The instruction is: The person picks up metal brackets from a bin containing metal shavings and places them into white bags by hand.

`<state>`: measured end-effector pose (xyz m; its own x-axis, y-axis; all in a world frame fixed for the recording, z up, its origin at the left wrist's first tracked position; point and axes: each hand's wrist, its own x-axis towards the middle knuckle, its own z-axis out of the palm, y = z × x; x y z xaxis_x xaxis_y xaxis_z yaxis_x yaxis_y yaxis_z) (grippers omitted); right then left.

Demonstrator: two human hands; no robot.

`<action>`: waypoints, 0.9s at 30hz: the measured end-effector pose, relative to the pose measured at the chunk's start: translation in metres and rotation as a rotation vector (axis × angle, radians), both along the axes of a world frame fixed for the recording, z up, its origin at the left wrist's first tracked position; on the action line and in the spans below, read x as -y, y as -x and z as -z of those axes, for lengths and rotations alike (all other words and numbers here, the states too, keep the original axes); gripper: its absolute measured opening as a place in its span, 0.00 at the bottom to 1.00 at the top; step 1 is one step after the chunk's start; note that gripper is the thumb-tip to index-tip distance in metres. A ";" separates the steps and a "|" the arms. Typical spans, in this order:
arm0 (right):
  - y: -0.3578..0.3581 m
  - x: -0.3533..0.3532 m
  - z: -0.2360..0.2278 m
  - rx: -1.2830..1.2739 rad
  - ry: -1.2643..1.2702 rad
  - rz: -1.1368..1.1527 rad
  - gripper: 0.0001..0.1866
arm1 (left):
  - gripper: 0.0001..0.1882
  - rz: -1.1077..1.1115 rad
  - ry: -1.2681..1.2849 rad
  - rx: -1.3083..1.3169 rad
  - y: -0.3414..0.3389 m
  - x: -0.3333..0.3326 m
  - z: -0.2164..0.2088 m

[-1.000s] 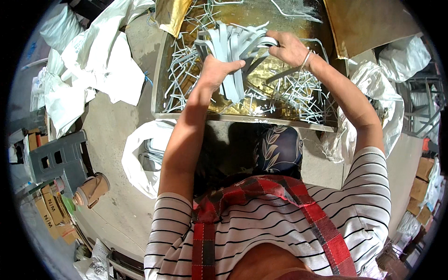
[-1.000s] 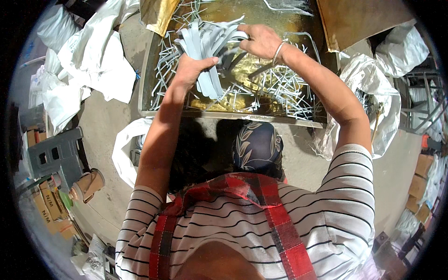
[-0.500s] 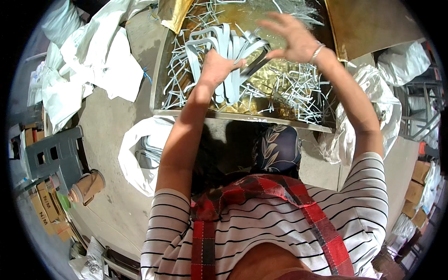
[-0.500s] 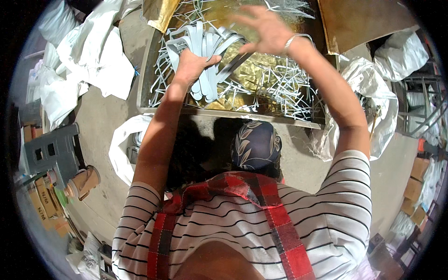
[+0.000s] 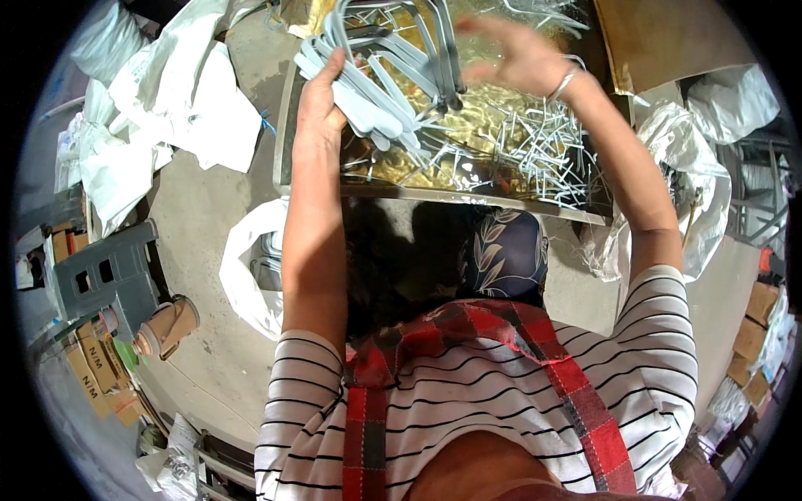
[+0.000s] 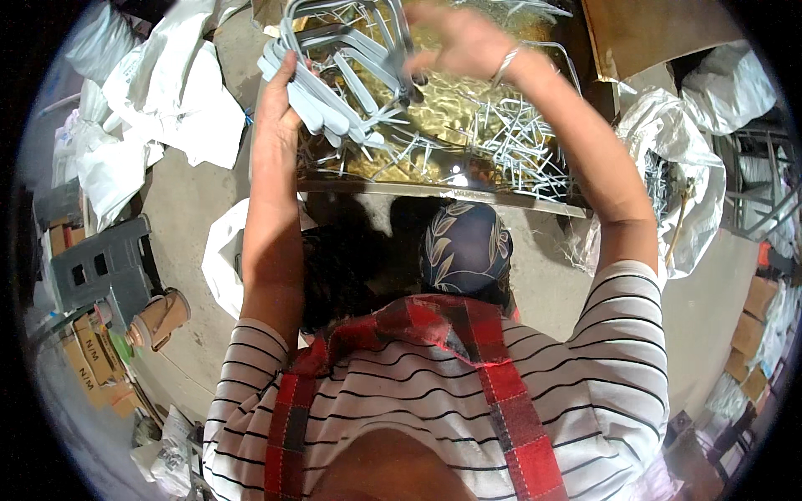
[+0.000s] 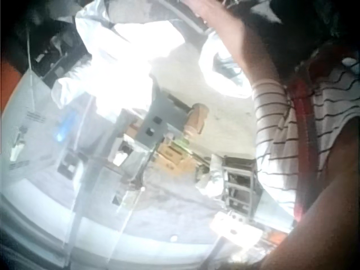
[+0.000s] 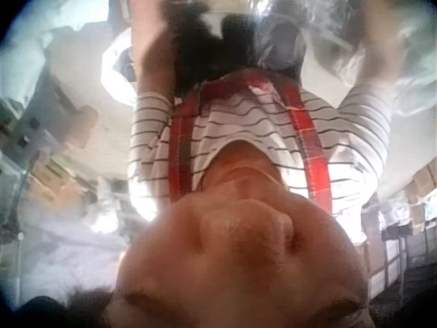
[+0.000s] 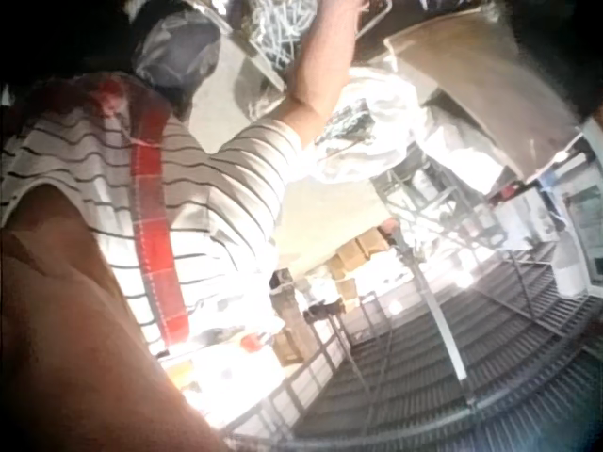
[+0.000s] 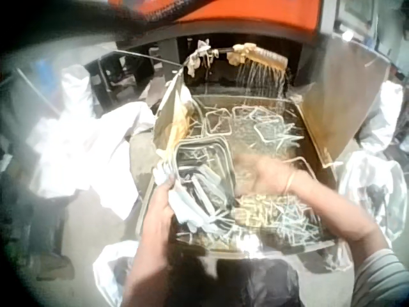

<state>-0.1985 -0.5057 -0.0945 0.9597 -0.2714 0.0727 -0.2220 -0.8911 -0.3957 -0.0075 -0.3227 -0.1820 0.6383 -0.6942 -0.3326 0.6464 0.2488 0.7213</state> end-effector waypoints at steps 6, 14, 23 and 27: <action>-0.026 -0.065 0.049 -0.512 0.265 -0.446 0.41 | 0.17 -0.146 0.151 -0.153 0.004 0.018 0.004; -0.023 -0.068 0.057 -0.519 -0.021 -0.251 0.13 | 0.16 -0.384 0.163 -0.172 0.007 0.016 0.005; 0.033 0.002 0.042 -0.739 0.610 -0.211 0.40 | 0.17 -0.364 0.225 -0.041 -0.007 0.015 0.005; -0.012 0.000 0.086 -0.587 -0.706 0.064 0.50 | 0.16 -0.394 0.169 -0.166 -0.009 0.003 0.006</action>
